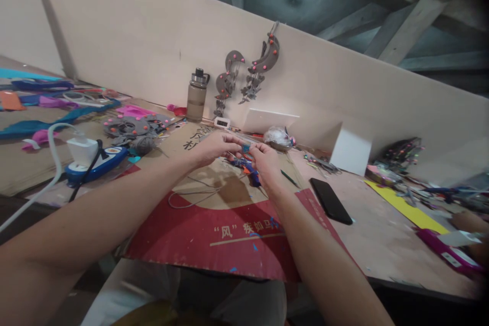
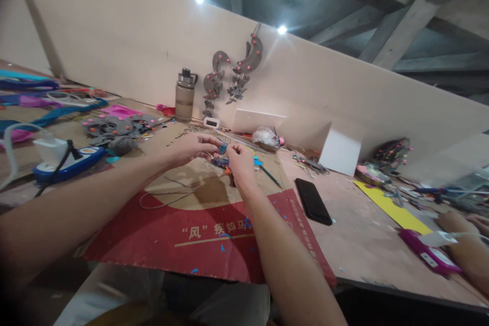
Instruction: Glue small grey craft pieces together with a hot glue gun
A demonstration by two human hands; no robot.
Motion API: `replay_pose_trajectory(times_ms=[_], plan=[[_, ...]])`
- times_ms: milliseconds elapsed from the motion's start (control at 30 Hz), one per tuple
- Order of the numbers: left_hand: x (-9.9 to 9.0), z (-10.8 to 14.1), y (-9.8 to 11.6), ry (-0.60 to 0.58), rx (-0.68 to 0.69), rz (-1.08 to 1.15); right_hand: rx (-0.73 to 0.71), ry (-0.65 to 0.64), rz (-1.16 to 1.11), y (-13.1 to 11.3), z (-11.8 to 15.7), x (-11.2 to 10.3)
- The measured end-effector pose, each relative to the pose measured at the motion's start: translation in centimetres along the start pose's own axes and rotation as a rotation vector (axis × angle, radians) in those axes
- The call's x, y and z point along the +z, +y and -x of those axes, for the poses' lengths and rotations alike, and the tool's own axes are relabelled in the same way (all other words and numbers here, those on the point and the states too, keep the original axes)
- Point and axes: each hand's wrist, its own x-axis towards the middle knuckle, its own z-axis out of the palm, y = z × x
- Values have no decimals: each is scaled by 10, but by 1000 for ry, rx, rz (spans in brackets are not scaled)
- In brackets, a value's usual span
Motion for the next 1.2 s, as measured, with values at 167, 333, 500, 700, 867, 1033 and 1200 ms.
replay_pose_trajectory(times_ms=[167, 333, 500, 700, 867, 1033, 1200], plan=[[4, 4, 4, 59, 77, -232, -72, -4, 141, -5, 4, 0], [7, 6, 6, 96, 117, -318, -129, -32, 238, -10, 8, 1], [2, 6, 11, 0, 58, -350, -135, -48, 337, -14, 11, 1], [1, 5, 11, 24, 163, -593, -295, -69, 509, -8, 12, 0], [2, 4, 9, 38, 308, -895, -328, -82, 535, -4, 10, -1], [0, 2, 7, 56, 374, -980, -333, -87, 514, -1, 10, -1], [-7, 3, 6, 234, 298, -840, -319, -89, 389, -2, 11, 0]])
